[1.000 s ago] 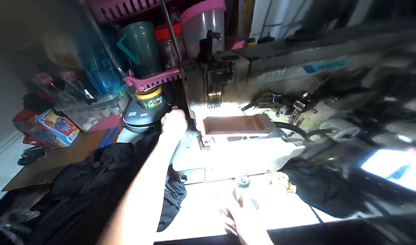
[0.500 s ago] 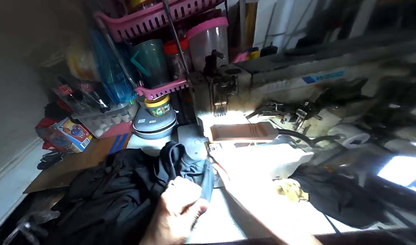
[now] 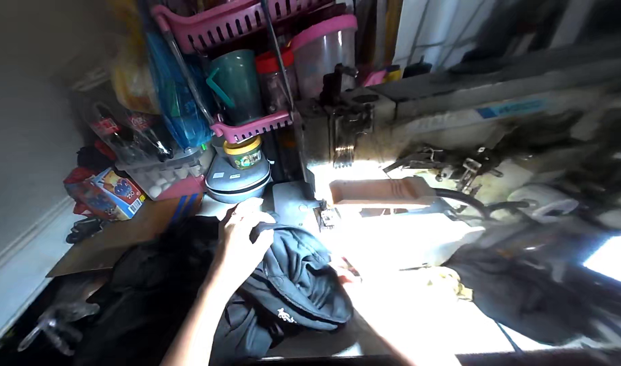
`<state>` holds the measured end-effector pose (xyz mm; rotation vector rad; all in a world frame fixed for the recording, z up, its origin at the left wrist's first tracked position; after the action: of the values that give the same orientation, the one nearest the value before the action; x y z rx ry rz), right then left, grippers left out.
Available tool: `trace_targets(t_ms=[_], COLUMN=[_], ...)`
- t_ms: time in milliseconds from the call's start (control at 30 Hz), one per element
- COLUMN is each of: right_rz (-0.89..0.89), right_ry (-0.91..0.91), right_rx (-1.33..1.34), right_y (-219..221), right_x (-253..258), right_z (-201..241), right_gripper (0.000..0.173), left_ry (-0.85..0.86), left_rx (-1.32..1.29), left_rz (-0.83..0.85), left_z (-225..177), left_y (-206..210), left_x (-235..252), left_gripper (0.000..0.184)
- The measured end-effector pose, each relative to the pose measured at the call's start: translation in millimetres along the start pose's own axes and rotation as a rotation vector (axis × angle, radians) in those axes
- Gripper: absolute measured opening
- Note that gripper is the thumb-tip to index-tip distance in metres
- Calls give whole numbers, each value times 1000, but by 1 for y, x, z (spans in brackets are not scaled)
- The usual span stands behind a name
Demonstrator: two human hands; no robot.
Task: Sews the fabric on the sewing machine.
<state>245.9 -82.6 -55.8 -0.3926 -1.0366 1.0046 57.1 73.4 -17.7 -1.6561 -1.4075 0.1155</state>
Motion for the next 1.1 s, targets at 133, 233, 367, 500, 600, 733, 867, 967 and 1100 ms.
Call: trace_targets(t_ms=[133, 233, 367, 500, 600, 733, 867, 967, 1100], right_rz=[-41, 24, 50, -92, -78, -159, -106, 94, 53], right_ry=[95, -44, -44, 224, 456, 422, 266, 4, -313], right_rx=[228, 334, 360, 526, 627, 727, 991, 1215, 1293], right_y=[-20, -10, -10, -36, -48, -38, -31, -43, -85], right_x=[0, 6, 1, 6, 14, 6, 8, 24, 15], right_z=[-21, 1, -10, -40, -28, -34, 4, 77, 105], right_gripper=[34, 40, 27, 13, 9, 8, 9, 12, 13], left_ry=[-58, -95, -402, -740, -759, -709, -147, -109, -159], left_rx=[-187, -310, -803, -951, -974, -980, -727, 2, 131], left_rz=[66, 151, 171, 51, 64, 50, 333, 450, 74], left_z=[-3, -19, -18, -18, -20, -20, -4, 26, 38], left_y=[-24, -19, -26, -34, -26, -25, -18, -16, -95], left_x=[3, -6, -14, -29, -34, -36, -65, -96, -109], left_gripper=[23, 22, 25, 17, 18, 18, 61, 90, 62])
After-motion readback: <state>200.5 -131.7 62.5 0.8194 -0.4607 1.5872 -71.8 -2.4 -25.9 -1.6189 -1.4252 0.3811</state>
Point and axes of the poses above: each hand's wrist, its own x-axis towards the middle knuckle, its own y-axis out of the palm, z = x × y, the point moved 3 cm from there along x, towards the middle knuckle, and after that the axes turned 13 degrees about -y, right-handed, at the moved point
